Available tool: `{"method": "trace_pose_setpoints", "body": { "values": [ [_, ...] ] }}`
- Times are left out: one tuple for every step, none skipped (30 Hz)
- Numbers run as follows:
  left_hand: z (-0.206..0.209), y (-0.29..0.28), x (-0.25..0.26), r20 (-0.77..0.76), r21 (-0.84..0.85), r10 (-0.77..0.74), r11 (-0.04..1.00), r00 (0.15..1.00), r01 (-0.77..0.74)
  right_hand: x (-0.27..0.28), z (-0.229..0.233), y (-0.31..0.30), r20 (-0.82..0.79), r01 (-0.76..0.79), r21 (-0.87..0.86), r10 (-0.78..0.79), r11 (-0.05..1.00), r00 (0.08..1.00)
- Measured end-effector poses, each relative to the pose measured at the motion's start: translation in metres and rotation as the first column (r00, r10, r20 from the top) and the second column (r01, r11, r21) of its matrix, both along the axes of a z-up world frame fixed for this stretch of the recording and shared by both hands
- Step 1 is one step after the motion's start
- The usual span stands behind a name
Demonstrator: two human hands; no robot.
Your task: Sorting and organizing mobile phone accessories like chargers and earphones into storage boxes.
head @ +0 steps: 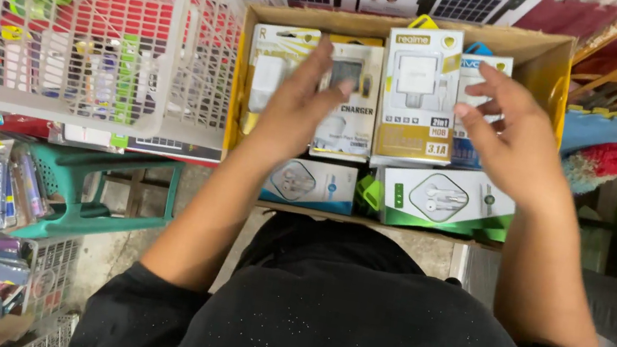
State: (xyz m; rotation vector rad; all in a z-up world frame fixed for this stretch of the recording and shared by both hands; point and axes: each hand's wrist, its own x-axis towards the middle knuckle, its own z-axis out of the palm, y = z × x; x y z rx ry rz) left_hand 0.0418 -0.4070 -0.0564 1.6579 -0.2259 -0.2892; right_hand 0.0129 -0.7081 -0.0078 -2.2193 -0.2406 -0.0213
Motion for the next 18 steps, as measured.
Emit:
{"method": "trace_pose_setpoints", "body": {
  "values": [
    [-0.001, 0.01, 0.013, 0.075, -0.063, 0.087, 0.995, 0.993, -0.082, 0.006, 0.007, 0.003, 0.012, -0.003, 0.022, 0.003, 1.0, 1.0],
    [0.005, 0.017, 0.026, 0.087, -0.065, 0.085, 0.995, 0.993, -0.079, 0.016, 0.01, 0.005, 0.024, -0.001, 0.021, 0.001, 1.0, 1.0],
    [0.012, 0.024, 0.04, 0.092, -0.177, 0.182, 0.97, 0.979, -0.164, 0.026, 0.013, 0.008, 0.009, -0.046, 0.132, 0.046, 0.99, 0.999],
    [0.02, 0.03, 0.054, 0.089, -0.29, 0.275, 0.927, 0.957, -0.239, 0.037, 0.017, 0.01, 0.002, -0.089, 0.239, 0.091, 0.967, 0.996],
    [0.021, 0.034, 0.067, 0.102, -0.296, 0.272, 0.927, 0.957, -0.232, 0.049, 0.02, 0.018, 0.015, -0.089, 0.235, 0.088, 0.968, 0.996],
    [0.023, 0.038, 0.079, 0.151, -0.358, 0.324, 0.899, 0.934, -0.254, 0.061, 0.022, 0.024, -0.051, -0.084, 0.386, 0.112, 0.919, 0.992],
    [0.024, 0.041, 0.092, 0.196, -0.421, 0.377, 0.866, 0.905, -0.269, 0.073, 0.025, 0.03, -0.111, -0.068, 0.527, 0.148, 0.847, 0.983],
    [0.024, 0.04, 0.103, 0.209, -0.43, 0.374, 0.865, 0.903, -0.259, 0.087, 0.023, 0.038, -0.095, -0.073, 0.521, 0.143, 0.85, 0.985],
    [0.024, 0.04, 0.114, 0.231, -0.475, 0.384, 0.846, 0.894, -0.241, 0.101, 0.021, 0.045, -0.079, -0.049, 0.543, 0.11, 0.838, 0.991],
    [0.025, 0.04, 0.124, 0.252, -0.518, 0.397, 0.825, 0.882, -0.224, 0.115, 0.019, 0.052, -0.063, -0.03, 0.565, 0.08, 0.824, 0.995],
    [0.027, 0.037, 0.13, 0.265, -0.526, 0.398, 0.823, 0.878, -0.214, 0.128, 0.02, 0.06, -0.047, -0.039, 0.561, 0.079, 0.827, 0.996],
    [0.028, 0.035, 0.134, 0.267, -0.49, 0.411, 0.837, 0.872, -0.245, 0.139, 0.019, 0.067, -0.088, 0.044, 0.582, 0.009, 0.812, 0.996],
    [0.029, 0.032, 0.138, 0.268, -0.454, 0.424, 0.848, 0.865, -0.275, 0.151, 0.018, 0.075, -0.132, 0.127, 0.6, -0.059, 0.79, 0.989],
    [0.027, 0.03, 0.143, 0.275, -0.458, 0.424, 0.847, 0.863, -0.27, 0.162, 0.016, 0.08, -0.122, 0.123, 0.599, -0.061, 0.791, 0.991],
    [0.024, 0.027, 0.148, 0.308, -0.401, 0.456, 0.858, 0.835, -0.32, 0.174, 0.013, 0.085, -0.154, 0.164, 0.595, -0.089, 0.787, 0.984],
    [0.021, 0.022, 0.153, 0.341, -0.343, 0.483, 0.863, 0.807, -0.371, 0.185, 0.01, 0.089, -0.186, 0.207, 0.59, -0.118, 0.78, 0.975],
    [0.02, 0.019, 0.156, 0.347, -0.349, 0.482, 0.863, 0.805, -0.366, 0.195, 0.004, 0.092, -0.177, 0.204, 0.59, -0.121, 0.781, 0.977],
    [0.02, 0.015, 0.158, 0.348, -0.333, 0.486, 0.863, 0.801, -0.379, 0.205, -0.002, 0.095, -0.227, 0.247, 0.587, -0.137, 0.771, 0.964]
  ]
}}
